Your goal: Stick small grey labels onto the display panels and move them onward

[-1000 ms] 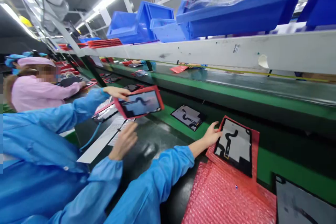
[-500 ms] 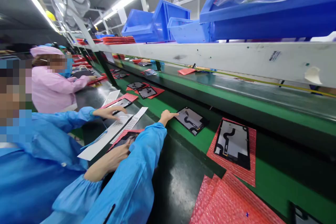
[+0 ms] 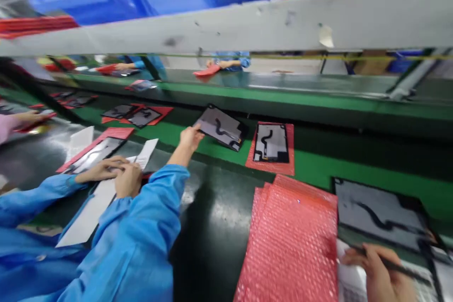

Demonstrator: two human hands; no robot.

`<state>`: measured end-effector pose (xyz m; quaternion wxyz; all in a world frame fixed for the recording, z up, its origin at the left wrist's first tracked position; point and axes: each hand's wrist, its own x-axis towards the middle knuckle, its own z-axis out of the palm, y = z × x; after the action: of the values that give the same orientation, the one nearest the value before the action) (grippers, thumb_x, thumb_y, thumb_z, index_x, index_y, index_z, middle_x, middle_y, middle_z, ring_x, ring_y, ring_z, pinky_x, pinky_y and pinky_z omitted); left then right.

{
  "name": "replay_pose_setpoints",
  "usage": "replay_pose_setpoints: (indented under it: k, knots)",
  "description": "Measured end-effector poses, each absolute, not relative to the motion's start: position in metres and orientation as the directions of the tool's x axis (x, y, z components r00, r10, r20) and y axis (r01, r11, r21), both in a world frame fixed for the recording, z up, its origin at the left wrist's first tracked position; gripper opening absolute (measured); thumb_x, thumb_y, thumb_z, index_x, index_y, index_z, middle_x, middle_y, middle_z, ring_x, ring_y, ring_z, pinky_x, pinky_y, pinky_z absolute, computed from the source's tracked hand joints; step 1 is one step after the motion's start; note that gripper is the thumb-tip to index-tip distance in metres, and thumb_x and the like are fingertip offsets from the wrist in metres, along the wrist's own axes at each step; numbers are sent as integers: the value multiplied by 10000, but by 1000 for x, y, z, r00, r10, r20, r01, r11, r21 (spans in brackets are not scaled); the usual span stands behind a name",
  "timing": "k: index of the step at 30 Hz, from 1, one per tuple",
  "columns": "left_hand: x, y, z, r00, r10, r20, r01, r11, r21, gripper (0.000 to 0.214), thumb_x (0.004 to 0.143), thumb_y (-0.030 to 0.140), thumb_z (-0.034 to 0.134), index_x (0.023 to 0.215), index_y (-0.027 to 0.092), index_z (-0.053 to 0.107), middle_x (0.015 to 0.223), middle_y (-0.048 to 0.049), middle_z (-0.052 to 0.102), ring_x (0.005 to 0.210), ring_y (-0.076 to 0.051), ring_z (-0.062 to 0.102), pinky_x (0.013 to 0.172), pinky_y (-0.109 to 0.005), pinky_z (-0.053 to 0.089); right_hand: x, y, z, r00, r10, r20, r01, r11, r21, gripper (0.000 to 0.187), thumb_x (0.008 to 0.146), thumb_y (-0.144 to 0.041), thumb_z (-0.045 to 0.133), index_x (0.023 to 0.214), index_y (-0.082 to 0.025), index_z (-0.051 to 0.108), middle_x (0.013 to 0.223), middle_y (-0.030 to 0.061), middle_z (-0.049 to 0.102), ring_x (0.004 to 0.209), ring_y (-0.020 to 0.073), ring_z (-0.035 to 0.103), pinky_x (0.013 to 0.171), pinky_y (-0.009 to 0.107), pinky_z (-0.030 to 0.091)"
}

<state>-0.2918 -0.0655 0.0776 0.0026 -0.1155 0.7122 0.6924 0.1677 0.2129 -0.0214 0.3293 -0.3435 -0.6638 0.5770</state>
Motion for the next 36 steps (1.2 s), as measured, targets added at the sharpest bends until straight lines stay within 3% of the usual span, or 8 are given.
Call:
replay_pose_setpoints:
  k: [6, 14, 17, 20, 22, 25, 29, 36]
  knots:
    - [-234, -25, 85, -987, 103, -120, -127, -65, 990, 114, 951, 231, 706, 931, 127, 664, 851, -14, 674, 694, -102, 608, 617, -199, 506, 189, 239, -18, -498, 864, 78, -193, -23, -981, 268, 910, -449, 783, 978, -215, 671, 779, 41, 806, 587, 267, 795, 540, 384, 649]
    - [-94, 56, 26, -710, 634, -307, -176, 262, 949, 355, 720, 418, 868, 837, 120, 714, 767, -84, 719, 681, -230, 677, 641, -341, 555, 215, 270, -6, -724, 687, -69, 90, -5, -996, 355, 919, -550, 789, 962, -216, 676, 730, 74, 806, 617, 237, 795, 569, 331, 663]
    - [-77, 68, 12, -697, 660, -281, -48, 349, 936, 391, 735, 424, 843, 968, 129, 734, 834, -77, 718, 828, -277, 699, 777, -419, 585, 225, 287, -13, -759, 633, -151, 226, 38, -973, 434, 898, -647, 771, 958, -230, 666, 696, 67, 781, 627, 244, 789, 571, 339, 664]
    - [-67, 67, 9, -796, 594, -119, 160, 395, 904, 484, 766, 332, 802, 1206, 156, 703, 1139, -118, 701, 1193, -344, 611, 1064, -531, 499, 229, 304, -18, -748, 635, -193, 310, 77, -948, 482, 886, -697, 752, 961, -231, 654, 727, 75, 777, 647, 250, 786, 569, 349, 660]
    - [-54, 63, 9, -776, 619, 121, 457, 420, 784, 444, 853, 291, 733, 1276, 170, 674, 1296, -139, 646, 1293, -340, 541, 1140, -557, 437, 227, 313, -20, -742, 639, -204, 338, 93, -937, 503, 877, -716, 746, 955, -229, 650, 741, 81, 776, 659, 249, 783, 576, 350, 657]
    - [-22, 58, 6, -470, 799, 376, 836, 265, 481, 315, 985, 262, 626, 1290, 189, 644, 1302, -132, 655, 1209, -289, 605, 1053, -507, 521, 220, 320, -21, -741, 638, -208, 355, 109, -929, 527, 863, -744, 735, 936, -231, 640, 707, 75, 760, 641, 241, 765, 566, 342, 642]
    - [13, 62, -9, -212, 915, 344, 913, 59, 403, 356, 1026, 303, 615, 1362, 189, 586, 1485, -175, 586, 1406, -332, 535, 1119, -534, 517, 212, 324, -25, -750, 632, -194, 365, 151, -919, 509, 887, -730, 712, 944, -229, 643, 671, 62, 741, 589, 207, 717, 534, 314, 603]
    - [25, 64, -25, -299, 920, 255, 874, 157, 460, 398, 1037, 335, 604, 1402, 180, 569, 1546, -195, 536, 1470, -355, 482, 1182, -582, 480, 213, 325, -30, -746, 629, -220, 367, 113, -923, 490, 894, -705, 716, 957, -227, 629, 596, 40, 703, 615, 230, 749, 488, 290, 577]
